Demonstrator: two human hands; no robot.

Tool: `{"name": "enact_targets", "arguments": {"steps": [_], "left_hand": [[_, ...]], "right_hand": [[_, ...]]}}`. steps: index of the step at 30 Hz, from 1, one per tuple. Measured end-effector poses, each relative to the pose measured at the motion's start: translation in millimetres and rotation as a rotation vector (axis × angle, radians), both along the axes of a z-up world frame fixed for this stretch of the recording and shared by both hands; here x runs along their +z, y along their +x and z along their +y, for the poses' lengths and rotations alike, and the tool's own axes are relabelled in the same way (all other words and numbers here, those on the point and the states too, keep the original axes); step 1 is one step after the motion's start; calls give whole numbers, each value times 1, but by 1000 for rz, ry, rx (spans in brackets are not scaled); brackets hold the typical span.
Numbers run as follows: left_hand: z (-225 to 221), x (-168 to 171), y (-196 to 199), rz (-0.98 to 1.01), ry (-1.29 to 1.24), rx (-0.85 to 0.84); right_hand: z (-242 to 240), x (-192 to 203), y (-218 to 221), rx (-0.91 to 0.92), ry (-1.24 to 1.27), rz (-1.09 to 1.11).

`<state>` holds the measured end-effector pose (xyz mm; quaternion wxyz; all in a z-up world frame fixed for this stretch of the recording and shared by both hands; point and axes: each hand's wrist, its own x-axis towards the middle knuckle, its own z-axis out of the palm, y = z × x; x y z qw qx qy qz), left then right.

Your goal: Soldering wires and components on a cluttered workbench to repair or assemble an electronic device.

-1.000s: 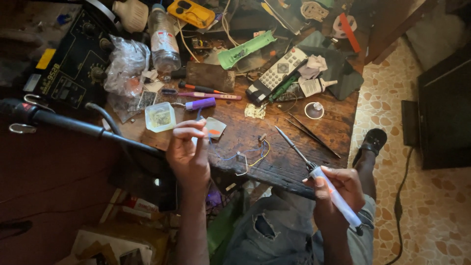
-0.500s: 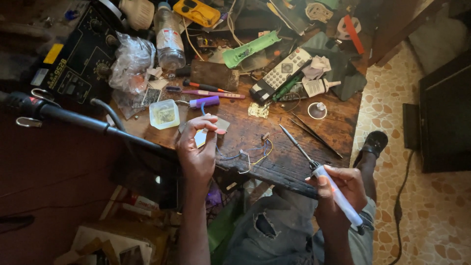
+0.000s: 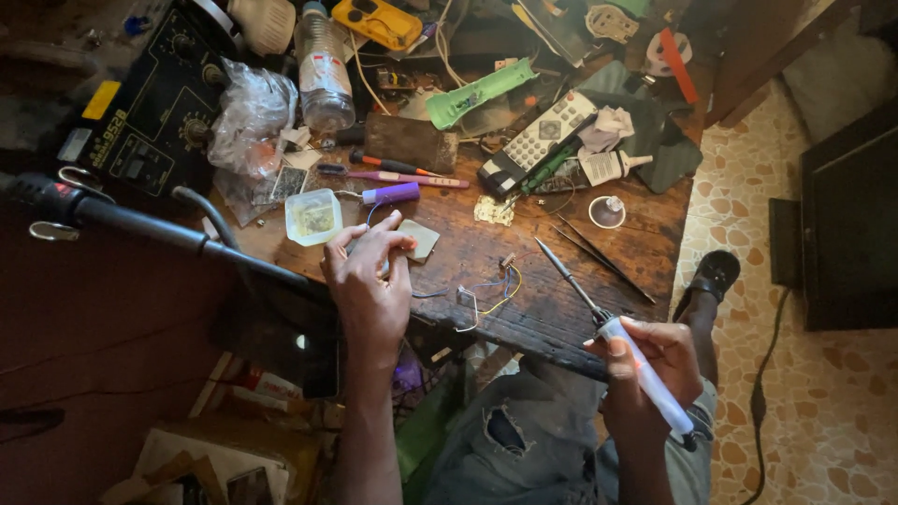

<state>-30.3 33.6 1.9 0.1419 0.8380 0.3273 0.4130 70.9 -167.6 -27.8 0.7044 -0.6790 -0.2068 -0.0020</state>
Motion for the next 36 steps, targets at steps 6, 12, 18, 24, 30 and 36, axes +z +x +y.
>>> {"name": "enact_targets", "arguments": {"steps": [6, 12, 18, 24, 30, 36], "left_hand": [[-2, -7, 3, 18, 43, 97], [-9, 14, 8, -111, -14, -276], [-25, 34, 40, 69, -12, -637], [-24, 19, 79, 389, 221, -771], [-25, 36, 98, 341, -19, -823], [-31, 17, 147, 474, 244, -697]], "right_hand": [[-1, 2, 1, 17, -15, -30], [7, 10, -1, -145, 85, -103], [14, -2, 7, -341, 335, -53], [13, 1, 8, -279, 297, -15], [8, 0, 7, -269, 309, -77], [13, 9, 7, -414, 300, -158]]}}
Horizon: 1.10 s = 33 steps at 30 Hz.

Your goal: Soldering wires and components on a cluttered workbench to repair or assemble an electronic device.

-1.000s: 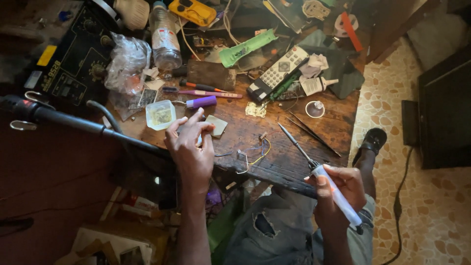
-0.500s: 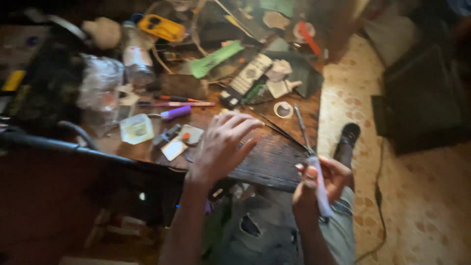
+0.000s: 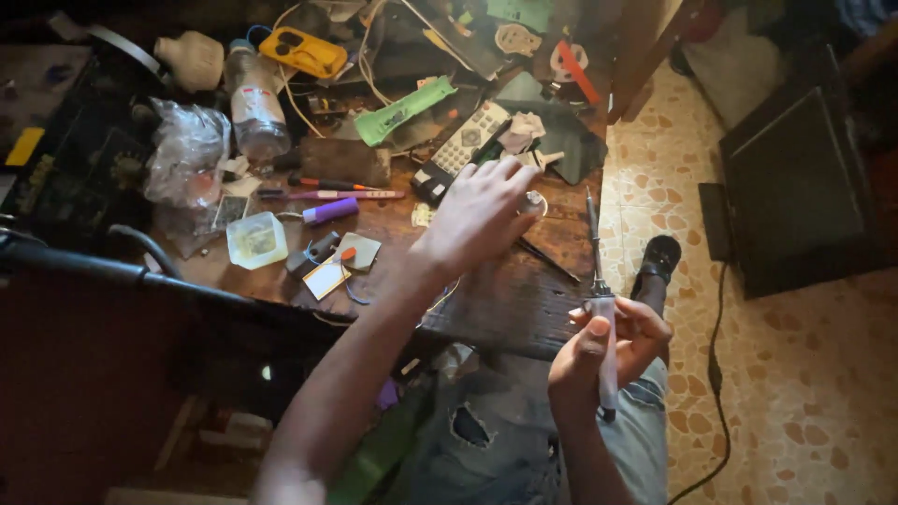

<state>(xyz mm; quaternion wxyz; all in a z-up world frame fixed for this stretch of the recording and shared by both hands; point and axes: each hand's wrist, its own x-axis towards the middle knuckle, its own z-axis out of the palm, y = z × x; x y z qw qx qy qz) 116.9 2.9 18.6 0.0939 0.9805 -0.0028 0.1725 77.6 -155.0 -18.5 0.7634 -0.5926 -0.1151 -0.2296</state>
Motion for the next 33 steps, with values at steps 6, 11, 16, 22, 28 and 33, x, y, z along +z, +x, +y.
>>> {"name": "enact_targets", "arguments": {"steps": [6, 11, 16, 22, 28, 33], "left_hand": [[-1, -15, 11, -92, 27, -26], [2, 2, -15, -77, -74, -3], [15, 15, -46, -140, -171, -76], [19, 5, -63, 41, -18, -13], [5, 1, -77, -143, -126, -17], [0, -13, -79, -183, 10, -94]], "right_hand": [[-1, -29, 9, 5, 113, 1], [2, -1, -5, 27, 30, -5], [-2, -6, -2, 10, 4, -5], [-6, -3, -5, 111, -69, 34], [-3, 3, -7, 170, -73, 9], [-3, 1, -7, 164, -90, 21]]}}
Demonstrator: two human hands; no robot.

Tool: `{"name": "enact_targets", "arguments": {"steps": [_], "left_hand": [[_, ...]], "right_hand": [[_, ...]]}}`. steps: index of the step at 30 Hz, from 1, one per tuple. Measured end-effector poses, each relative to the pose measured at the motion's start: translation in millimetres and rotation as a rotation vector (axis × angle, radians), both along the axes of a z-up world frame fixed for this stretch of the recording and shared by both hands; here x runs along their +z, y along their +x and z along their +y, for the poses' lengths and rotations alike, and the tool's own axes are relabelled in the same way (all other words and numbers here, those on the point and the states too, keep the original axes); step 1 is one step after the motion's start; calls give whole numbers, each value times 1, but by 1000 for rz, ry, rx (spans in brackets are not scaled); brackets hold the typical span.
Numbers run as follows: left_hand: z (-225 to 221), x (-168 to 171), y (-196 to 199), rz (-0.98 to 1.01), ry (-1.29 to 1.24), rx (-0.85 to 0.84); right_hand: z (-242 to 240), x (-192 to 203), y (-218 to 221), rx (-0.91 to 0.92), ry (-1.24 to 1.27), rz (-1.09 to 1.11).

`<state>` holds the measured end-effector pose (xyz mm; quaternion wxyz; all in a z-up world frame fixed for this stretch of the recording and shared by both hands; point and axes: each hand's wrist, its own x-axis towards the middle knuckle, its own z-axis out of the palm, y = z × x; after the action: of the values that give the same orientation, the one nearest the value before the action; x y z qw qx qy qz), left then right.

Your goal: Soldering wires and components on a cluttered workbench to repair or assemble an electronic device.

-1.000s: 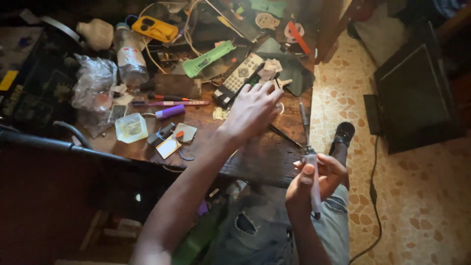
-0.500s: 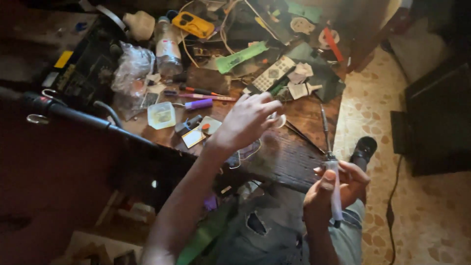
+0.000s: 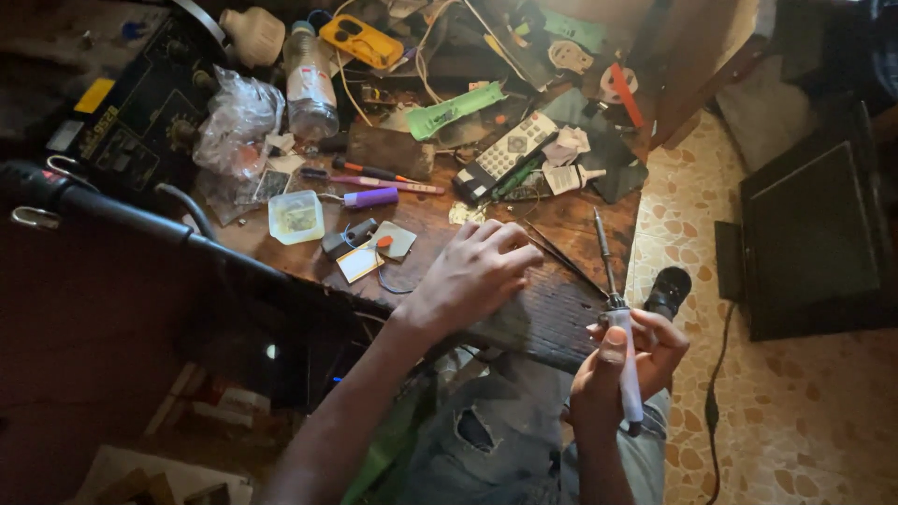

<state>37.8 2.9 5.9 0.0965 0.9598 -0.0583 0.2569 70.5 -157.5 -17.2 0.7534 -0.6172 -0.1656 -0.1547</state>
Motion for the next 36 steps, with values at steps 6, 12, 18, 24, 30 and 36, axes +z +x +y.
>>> {"name": "enact_targets", "arguments": {"steps": [6, 12, 18, 24, 30, 36], "left_hand": [[6, 3, -1, 63, -33, -11], [12, 9, -9, 117, -74, 4], [15, 9, -6, 80, -119, -66], [25, 12, 4, 4, -369, -122], [42, 19, 18, 170, -648, -93], [46, 2, 19, 6, -591, -131]], "right_hand": [[0, 2, 0, 17, 27, 41], [-1, 2, 0, 22, -24, 12], [-3, 5, -1, 47, -16, 81], [-10, 2, 10, 220, -22, 167], [-18, -5, 29, 397, 102, 385], [-15, 10, 27, 307, -190, 334]]}}
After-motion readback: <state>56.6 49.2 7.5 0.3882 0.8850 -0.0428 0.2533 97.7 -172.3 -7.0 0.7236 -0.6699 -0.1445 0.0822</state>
